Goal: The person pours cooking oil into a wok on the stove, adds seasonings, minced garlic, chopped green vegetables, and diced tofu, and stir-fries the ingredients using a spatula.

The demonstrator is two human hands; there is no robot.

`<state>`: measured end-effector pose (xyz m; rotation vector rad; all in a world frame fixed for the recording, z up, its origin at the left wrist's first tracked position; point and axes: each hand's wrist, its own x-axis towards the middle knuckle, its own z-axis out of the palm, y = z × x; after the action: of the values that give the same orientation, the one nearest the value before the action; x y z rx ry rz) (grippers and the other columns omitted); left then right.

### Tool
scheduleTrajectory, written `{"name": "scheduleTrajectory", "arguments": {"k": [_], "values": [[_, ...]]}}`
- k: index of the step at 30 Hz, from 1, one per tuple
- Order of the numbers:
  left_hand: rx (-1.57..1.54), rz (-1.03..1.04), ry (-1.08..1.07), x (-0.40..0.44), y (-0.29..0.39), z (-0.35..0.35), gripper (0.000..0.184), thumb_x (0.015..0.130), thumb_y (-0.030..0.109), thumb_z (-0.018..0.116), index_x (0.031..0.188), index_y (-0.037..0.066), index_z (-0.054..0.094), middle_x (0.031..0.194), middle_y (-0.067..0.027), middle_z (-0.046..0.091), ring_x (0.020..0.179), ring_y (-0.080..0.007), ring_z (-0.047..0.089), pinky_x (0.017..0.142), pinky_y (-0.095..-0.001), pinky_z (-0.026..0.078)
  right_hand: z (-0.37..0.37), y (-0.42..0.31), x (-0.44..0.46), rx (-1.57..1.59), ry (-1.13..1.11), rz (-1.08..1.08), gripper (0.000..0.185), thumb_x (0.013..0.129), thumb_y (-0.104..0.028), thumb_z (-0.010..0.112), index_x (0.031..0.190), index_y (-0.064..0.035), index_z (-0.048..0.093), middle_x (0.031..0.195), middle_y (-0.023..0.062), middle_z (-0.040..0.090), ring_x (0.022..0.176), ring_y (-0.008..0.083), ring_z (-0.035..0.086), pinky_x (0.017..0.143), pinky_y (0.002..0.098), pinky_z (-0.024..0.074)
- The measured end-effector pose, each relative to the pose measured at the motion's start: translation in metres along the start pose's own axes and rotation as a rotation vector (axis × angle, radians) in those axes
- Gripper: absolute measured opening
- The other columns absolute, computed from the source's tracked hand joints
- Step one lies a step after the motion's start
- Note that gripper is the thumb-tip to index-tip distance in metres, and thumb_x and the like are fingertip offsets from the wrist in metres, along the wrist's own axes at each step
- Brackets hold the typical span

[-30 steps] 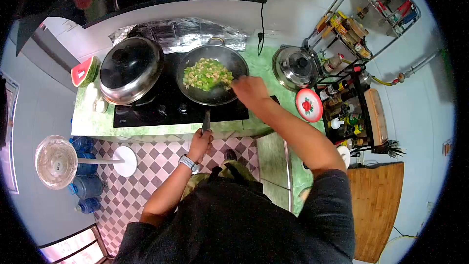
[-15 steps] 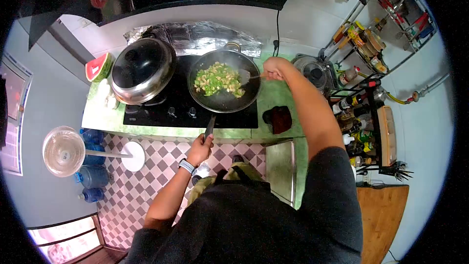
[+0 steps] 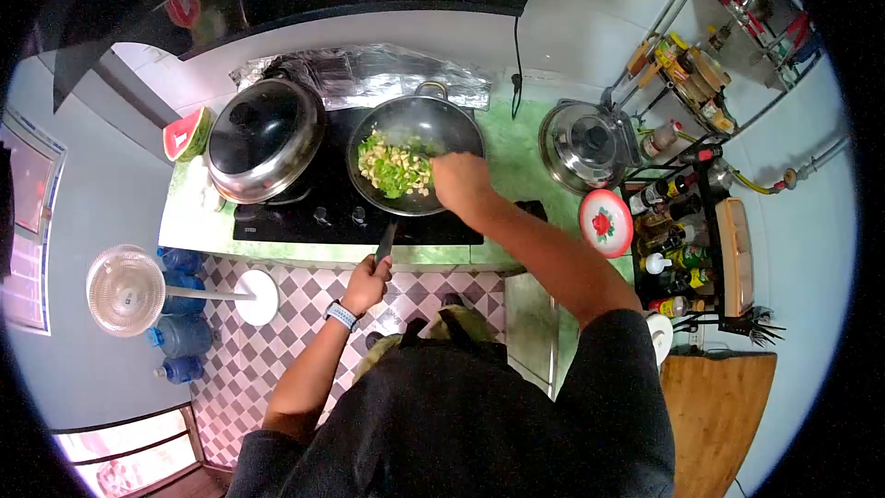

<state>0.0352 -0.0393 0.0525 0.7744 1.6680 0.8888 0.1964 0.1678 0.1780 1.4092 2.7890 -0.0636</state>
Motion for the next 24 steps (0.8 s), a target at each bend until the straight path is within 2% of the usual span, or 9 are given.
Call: {"name": "scheduleTrajectory", "arguments": {"k": [3, 5, 7, 8, 11, 16, 20, 23, 24], "values": [[0.004, 0.069, -0.014, 0.009, -0.015, 0.001, 0.031, 0.099, 0.035, 0.056, 0.093, 0.004, 0.051, 0.069, -0.0005, 0.051, 0.046, -0.0082, 0.045, 0.039, -0.0258, 0.035, -0.014, -0.001, -0.037, -0.102, 0.108, -0.028, 0.017, 0.086, -0.012, 0.059, 0.094, -0.0040, 0.071, 0.076, 0.0148, 0.069, 0.072, 0.0313, 0.070, 0.063, 0.0414, 0.0571], [-0.029, 0.096, -0.003, 0.009, -0.015, 0.003, 0.032, 0.099, 0.035, 0.056, 0.093, 0.004, 0.051, 0.069, -0.0009, 0.052, 0.047, -0.0093, 0.046, 0.041, -0.0273, 0.037, -0.035, 0.008, -0.058, -0.178, 0.155, -0.025, 0.017, 0.088, -0.012, 0.058, 0.095, -0.0049, 0.071, 0.076, 0.0130, 0.068, 0.071, 0.0297, 0.070, 0.060, 0.0392, 0.0567], [0.115, 0.103, 0.044, 0.012, -0.018, 0.002, 0.040, 0.097, 0.035, 0.054, 0.092, -0.004, 0.060, 0.073, -0.0195, 0.066, 0.069, -0.0333, 0.066, 0.065, -0.0415, 0.050, -0.056, 0.012, -0.076, -0.296, 0.129, -0.069, 0.017, 0.089, -0.013, 0.056, 0.100, -0.0071, 0.068, 0.077, 0.0102, 0.066, 0.069, 0.0272, 0.069, 0.055, 0.0366, 0.0547], [0.129, 0.095, 0.052, 0.012, -0.018, 0.003, 0.040, 0.097, 0.035, 0.054, 0.093, -0.005, 0.060, 0.076, -0.0235, 0.066, 0.075, -0.0397, 0.066, 0.069, -0.0447, 0.050, -0.055, 0.008, -0.080, -0.310, 0.127, -0.074, 0.017, 0.089, -0.013, 0.056, 0.100, -0.0071, 0.068, 0.077, 0.0102, 0.066, 0.069, 0.0272, 0.069, 0.055, 0.0366, 0.0547], [0.104, 0.118, 0.047, 0.011, -0.016, 0.003, 0.041, 0.096, 0.035, 0.055, 0.094, -0.005, 0.060, 0.078, -0.0251, 0.066, 0.077, -0.0404, 0.066, 0.070, -0.0451, 0.050, -0.036, -0.006, -0.079, -0.352, 0.090, -0.153, 0.017, 0.088, -0.011, 0.057, 0.103, -0.0081, 0.065, 0.077, 0.0086, 0.064, 0.068, 0.0255, 0.069, 0.053, 0.0359, 0.0534], [0.144, 0.171, 0.072, 0.015, -0.022, 0.000, 0.043, 0.096, 0.037, 0.055, 0.094, -0.005, 0.060, 0.079, -0.0267, 0.065, 0.079, -0.0420, 0.066, 0.071, -0.0465, 0.050, 0.002, -0.011, -0.029, -0.399, 0.232, -0.128, 0.018, 0.088, -0.014, 0.057, 0.103, -0.0070, 0.064, 0.081, 0.0096, 0.066, 0.070, 0.0264, 0.069, 0.054, 0.0365, 0.0536], [0.159, 0.104, 0.042, 0.000, 0.002, -0.012, 0.045, 0.096, 0.039, 0.055, 0.094, -0.006, 0.060, 0.080, -0.0279, 0.065, 0.081, -0.0432, 0.065, 0.073, -0.0476, 0.050, -0.058, 0.009, -0.040, -0.428, 0.150, -0.089, 0.016, 0.090, -0.016, 0.056, 0.100, -0.0103, 0.067, 0.080, 0.0100, 0.067, 0.073, 0.0265, 0.070, 0.055, 0.0364, 0.0539], [0.169, 0.082, 0.047, -0.001, 0.004, -0.011, 0.045, 0.096, 0.039, 0.055, 0.095, -0.006, 0.060, 0.080, -0.0273, 0.066, 0.080, -0.0426, 0.065, 0.072, -0.0463, 0.050, -0.063, 0.018, -0.046, -0.454, 0.069, -0.130, 0.025, 0.083, -0.011, 0.059, 0.106, -0.0140, 0.067, 0.079, 0.0097, 0.066, 0.070, 0.0285, 0.069, 0.057, 0.0399, 0.0543], [0.175, 0.146, 0.057, 0.012, -0.016, -0.007, 0.041, 0.099, 0.039, 0.054, 0.093, -0.002, 0.057, 0.066, -0.0079, 0.060, 0.050, -0.0163, 0.055, 0.049, -0.0330, 0.044, -0.057, 0.014, -0.048, -0.383, 0.055, -0.220, 0.020, 0.086, -0.012, 0.057, 0.102, -0.0144, 0.069, 0.078, 0.0101, 0.067, 0.070, 0.0281, 0.070, 0.057, 0.0394, 0.0543]]}}
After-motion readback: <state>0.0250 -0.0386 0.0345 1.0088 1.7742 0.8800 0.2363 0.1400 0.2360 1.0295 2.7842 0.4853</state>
